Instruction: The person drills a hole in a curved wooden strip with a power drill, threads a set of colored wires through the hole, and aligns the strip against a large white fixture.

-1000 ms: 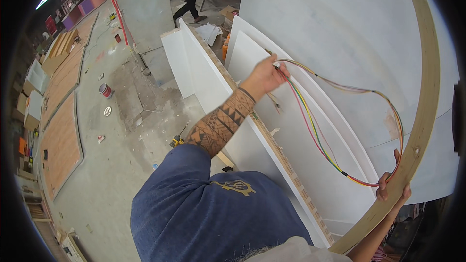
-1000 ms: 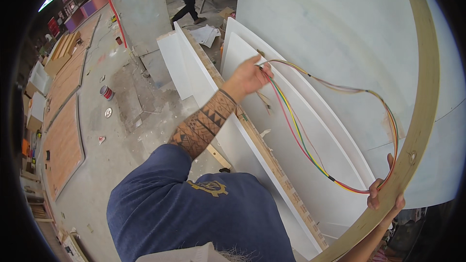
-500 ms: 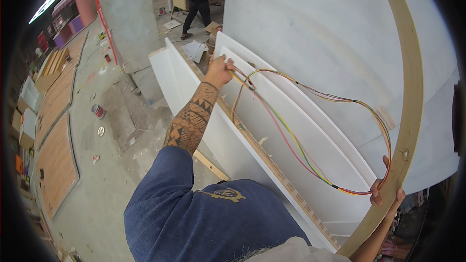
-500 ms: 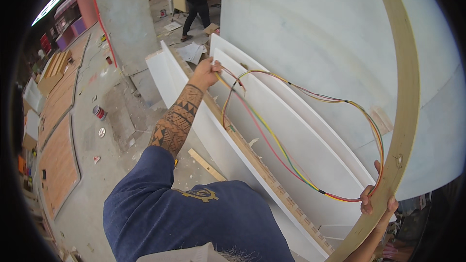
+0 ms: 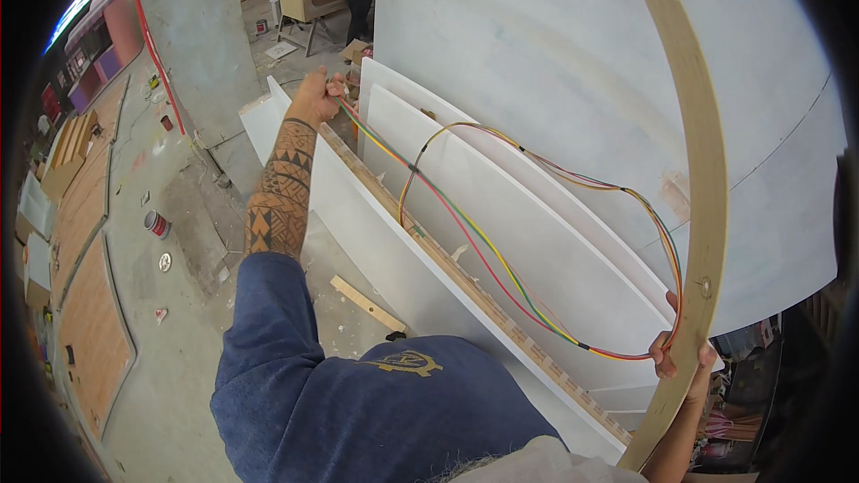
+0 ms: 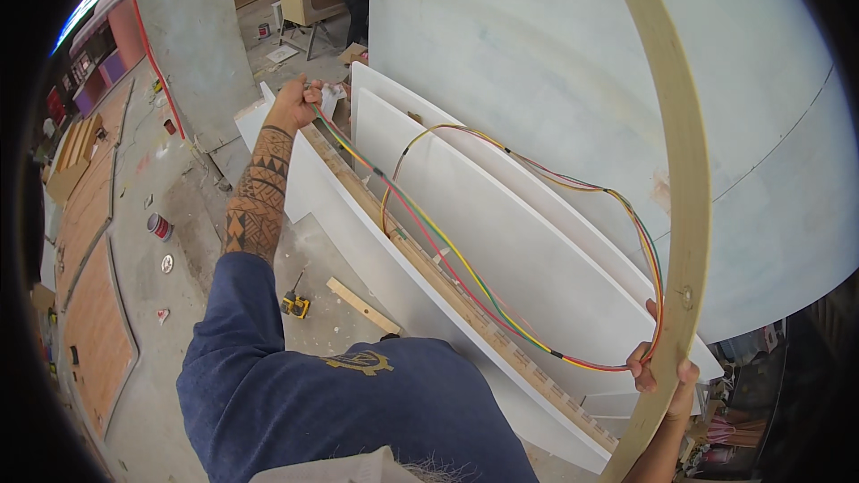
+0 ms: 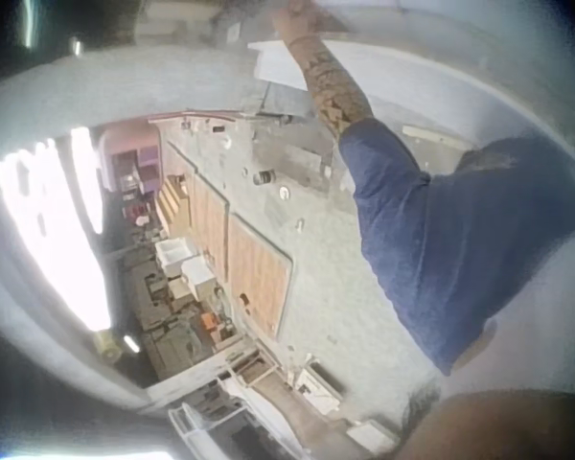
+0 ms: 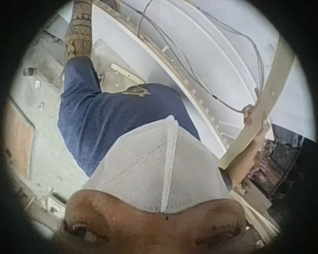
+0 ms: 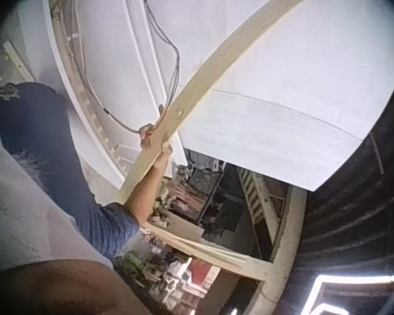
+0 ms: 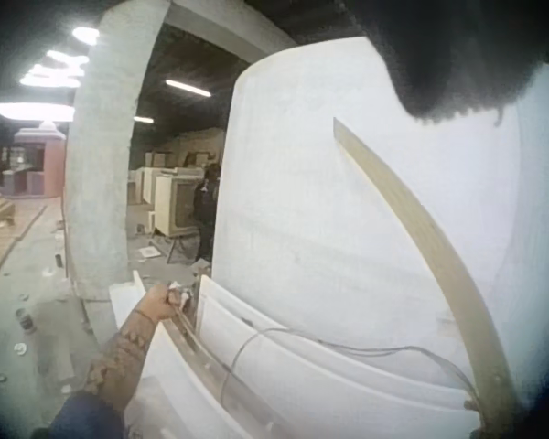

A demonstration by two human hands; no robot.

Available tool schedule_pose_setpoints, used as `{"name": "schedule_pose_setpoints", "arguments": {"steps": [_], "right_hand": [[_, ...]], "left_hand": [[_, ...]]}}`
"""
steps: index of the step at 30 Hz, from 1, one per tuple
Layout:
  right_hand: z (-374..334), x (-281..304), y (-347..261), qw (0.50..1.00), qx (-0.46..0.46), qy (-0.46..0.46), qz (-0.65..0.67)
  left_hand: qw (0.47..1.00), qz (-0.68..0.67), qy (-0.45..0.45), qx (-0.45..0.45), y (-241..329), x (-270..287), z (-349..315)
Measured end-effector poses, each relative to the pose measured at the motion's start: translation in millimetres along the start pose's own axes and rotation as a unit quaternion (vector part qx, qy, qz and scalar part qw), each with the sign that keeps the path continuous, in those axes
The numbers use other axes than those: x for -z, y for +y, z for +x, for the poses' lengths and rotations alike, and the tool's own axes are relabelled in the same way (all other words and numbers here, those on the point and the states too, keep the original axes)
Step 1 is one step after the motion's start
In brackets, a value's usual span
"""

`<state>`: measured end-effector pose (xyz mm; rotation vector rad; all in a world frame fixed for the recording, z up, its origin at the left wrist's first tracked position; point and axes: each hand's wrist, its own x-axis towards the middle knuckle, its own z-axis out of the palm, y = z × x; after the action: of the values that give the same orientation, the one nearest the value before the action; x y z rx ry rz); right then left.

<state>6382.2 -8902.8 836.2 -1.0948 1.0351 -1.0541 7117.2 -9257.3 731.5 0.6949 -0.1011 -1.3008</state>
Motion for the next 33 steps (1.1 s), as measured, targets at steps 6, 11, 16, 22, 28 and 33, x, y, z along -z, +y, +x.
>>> {"name": "schedule_pose_setpoints", "arguments": {"steps": [6, 11, 16, 22, 28, 33], "right_hand": [[-4.1, 6.4, 0.7, 0.993, -0.013, 0.035, -0.108], [-2.4, 1.0, -3.5, 0.982, -0.013, 0.043, -0.186], [1.1, 4.5, -6.1, 0.981, -0.039, 0.017, -0.191], [10.0, 6.1, -4.9, 0.983, -0.039, -0.022, -0.179], [25.7, 32.4, 5.7, 0.979, 0.004, -0.039, -0.198], [83.7, 17.2, -5.4, 0.966, 0.006, -0.068, -0.248]], "left_hand": [[0.988, 0.127, 0.083, -0.01, 4.9, 16.7, 0.9], [0.891, 0.446, 0.069, -0.044, -28.2, 63.5, -18.7], [0.997, 0.044, 0.034, 0.045, 19.2, 91.4, -28.7], [0.998, -0.05, 0.037, 0.006, 88.8, 102.3, -67.2], [0.965, 0.065, -0.236, -0.092, 86.9, 17.8, -134.6], [0.904, 0.194, -0.25, -0.289, 44.5, -57.5, -185.1]]}}
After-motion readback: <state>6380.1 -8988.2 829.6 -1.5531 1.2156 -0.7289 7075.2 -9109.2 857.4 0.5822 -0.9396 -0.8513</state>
